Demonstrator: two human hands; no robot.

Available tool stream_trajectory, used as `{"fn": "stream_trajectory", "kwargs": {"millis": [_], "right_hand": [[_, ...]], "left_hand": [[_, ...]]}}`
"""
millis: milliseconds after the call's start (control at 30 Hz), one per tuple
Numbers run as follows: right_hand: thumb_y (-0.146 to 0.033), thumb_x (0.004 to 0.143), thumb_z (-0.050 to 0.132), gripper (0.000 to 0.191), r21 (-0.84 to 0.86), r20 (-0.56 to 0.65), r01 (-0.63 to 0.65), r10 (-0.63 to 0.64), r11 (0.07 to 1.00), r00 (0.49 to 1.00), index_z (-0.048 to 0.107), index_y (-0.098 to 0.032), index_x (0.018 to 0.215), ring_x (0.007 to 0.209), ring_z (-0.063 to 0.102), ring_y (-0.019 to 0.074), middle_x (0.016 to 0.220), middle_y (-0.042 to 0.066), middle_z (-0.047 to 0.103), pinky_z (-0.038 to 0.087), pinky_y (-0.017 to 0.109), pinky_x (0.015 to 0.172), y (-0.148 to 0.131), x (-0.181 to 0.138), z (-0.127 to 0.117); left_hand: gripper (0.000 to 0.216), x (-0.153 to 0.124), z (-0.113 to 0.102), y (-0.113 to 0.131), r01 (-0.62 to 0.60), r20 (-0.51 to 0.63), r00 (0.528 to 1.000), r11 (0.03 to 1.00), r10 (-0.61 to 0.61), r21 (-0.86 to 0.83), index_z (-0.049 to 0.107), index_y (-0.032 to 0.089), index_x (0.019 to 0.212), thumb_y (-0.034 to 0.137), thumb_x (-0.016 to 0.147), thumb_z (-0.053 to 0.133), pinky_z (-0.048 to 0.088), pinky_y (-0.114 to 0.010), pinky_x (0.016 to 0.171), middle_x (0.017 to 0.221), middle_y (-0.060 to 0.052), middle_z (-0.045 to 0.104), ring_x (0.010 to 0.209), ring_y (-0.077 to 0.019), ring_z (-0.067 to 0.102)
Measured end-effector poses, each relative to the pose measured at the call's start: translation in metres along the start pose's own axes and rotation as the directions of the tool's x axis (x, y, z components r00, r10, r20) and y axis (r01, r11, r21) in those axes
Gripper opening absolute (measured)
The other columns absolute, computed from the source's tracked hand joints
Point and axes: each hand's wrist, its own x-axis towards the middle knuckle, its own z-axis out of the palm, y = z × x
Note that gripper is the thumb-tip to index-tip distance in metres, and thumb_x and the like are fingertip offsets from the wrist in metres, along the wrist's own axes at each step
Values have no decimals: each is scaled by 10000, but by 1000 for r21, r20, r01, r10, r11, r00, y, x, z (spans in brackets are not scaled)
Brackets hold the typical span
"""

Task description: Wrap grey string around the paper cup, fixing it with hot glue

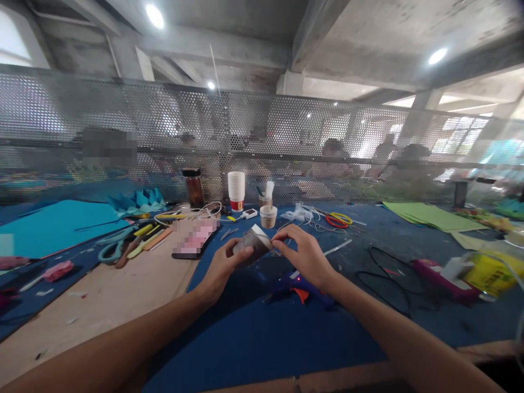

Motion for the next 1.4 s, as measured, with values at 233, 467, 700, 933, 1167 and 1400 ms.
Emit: {"fn": "stream_trajectory", "kwargs": {"millis": [233,467,700,933,1167,1400], "right_hand": [[-174,957,676,107,32,36,-56,55,998,998,704,-247,1030,955,694,191,1008,21,737,531,363,894,1,-3,-1],[-162,948,691,81,-13,33,-42,43,999,999,698,-242,938,938,689,196,958,12,741,506,362,873,0,-6,0],[-171,972,654,79,-167,-31,53,-59,985,998,662,-248,992,964,675,208,978,7,737,448,387,902,-4,-13,0],[-159,965,634,89,-223,4,145,-148,964,989,644,-239,1001,911,664,203,917,8,717,435,394,938,-11,-17,2],[-153,969,614,108,-218,33,155,-152,964,988,648,-248,1005,922,666,209,921,11,715,428,400,950,-13,-17,1],[-136,957,637,109,-222,34,163,-159,961,987,653,-236,996,927,665,205,916,8,713,416,392,970,-13,-17,1]], "left_hand": [[540,1,-3,-4,5,43,999,999,-7,33,719,152,1151,499,753,829,531,-366,815,1070,-107,749,967,-302,706],[562,-2,0,2,-11,19,1000,991,9,130,722,149,1122,535,727,829,514,-341,774,985,-82,753,904,-286,694],[547,-1,-1,1,-25,-13,1000,987,28,156,723,162,1094,546,719,830,506,-339,782,965,-64,746,886,-273,687],[541,0,-1,-1,-18,-31,999,989,22,145,717,160,1085,530,711,840,503,-343,773,961,-69,737,892,-278,685],[513,-1,0,1,-9,-50,999,992,15,124,727,171,1052,520,699,856,487,-325,749,930,-53,727,879,-268,678],[509,0,-1,0,-12,-25,1000,998,13,66,720,161,1054,501,704,863,515,-350,824,980,-65,731,920,-271,685]]}}
